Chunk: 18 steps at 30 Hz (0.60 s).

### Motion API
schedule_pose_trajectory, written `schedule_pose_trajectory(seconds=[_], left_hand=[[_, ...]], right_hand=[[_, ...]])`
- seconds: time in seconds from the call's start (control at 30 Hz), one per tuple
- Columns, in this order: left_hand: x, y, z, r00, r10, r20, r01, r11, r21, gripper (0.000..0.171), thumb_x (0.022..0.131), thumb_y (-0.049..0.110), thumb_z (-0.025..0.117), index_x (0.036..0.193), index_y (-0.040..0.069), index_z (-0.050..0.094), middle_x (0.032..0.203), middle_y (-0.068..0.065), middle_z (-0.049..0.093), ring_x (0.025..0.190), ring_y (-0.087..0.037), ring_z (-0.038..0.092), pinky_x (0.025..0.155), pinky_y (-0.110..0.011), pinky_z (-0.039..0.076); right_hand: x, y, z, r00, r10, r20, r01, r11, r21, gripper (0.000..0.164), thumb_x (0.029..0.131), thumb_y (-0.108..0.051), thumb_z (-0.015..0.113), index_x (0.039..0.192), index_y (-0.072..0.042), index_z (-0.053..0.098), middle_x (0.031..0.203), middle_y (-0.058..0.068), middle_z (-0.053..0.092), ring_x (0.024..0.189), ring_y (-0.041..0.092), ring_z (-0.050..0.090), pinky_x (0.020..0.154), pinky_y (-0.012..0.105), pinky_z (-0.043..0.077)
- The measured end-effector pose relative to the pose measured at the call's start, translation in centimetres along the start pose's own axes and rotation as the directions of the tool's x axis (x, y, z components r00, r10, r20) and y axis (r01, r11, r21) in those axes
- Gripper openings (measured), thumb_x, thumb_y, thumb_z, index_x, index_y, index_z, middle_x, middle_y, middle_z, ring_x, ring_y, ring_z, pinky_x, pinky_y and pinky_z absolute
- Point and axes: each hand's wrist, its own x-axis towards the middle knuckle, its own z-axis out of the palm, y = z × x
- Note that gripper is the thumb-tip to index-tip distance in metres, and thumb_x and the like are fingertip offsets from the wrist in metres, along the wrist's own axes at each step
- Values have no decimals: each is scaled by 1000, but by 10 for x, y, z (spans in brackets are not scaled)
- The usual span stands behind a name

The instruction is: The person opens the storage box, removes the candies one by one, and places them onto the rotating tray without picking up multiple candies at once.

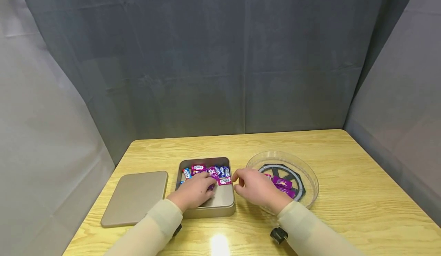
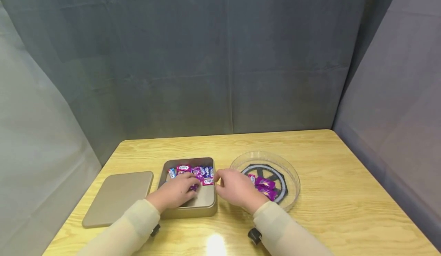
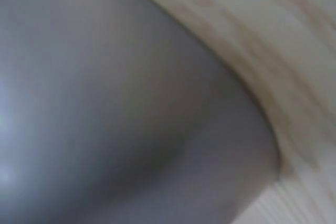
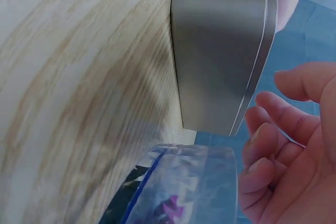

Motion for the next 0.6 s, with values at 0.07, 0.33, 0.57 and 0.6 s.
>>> schedule_pose_trajectory(seconds=[0.07, 0.33, 0.57, 0.6], left_hand=[[1, 0, 1, 999, -2, -36, 2, 1000, 1, 22, 90, 22, 63, 111, 16, 66, 107, -1, 58, 96, -14, 52, 84, -37, 50], [1, 2, 2, 997, -53, -59, 52, 998, -25, 13, 84, 11, 69, 93, 18, 64, 90, 5, 52, 79, -10, 48, 71, -32, 50], [0, 4, -2, 995, -100, -26, 97, 991, -93, 24, 87, 12, 68, 110, 17, 60, 100, 1, 60, 88, -11, 54, 79, -35, 51], [0, 5, -3, 995, -99, -19, 97, 990, -102, 24, 88, 13, 67, 111, 16, 60, 101, 1, 61, 90, -11, 55, 80, -35, 51]], right_hand=[[0, 0, 1, 1000, -1, 1, 1, 1000, -2, 16, 86, -29, 64, 100, -22, 66, 74, -9, 52, 60, 9, 46, 50, 30, 43], [0, -1, 2, 1000, -9, -14, 9, 1000, -8, 16, 84, -27, 63, 99, -21, 66, 73, -9, 52, 61, 9, 46, 52, 30, 43], [0, -2, 2, 1000, -15, -22, 15, 1000, -5, 14, 84, -27, 63, 98, -25, 65, 73, -11, 52, 62, 8, 47, 53, 29, 43], [0, -2, 2, 1000, -15, -21, 15, 1000, 0, 13, 84, -27, 63, 97, -26, 65, 74, -11, 52, 62, 8, 47, 53, 30, 43]])
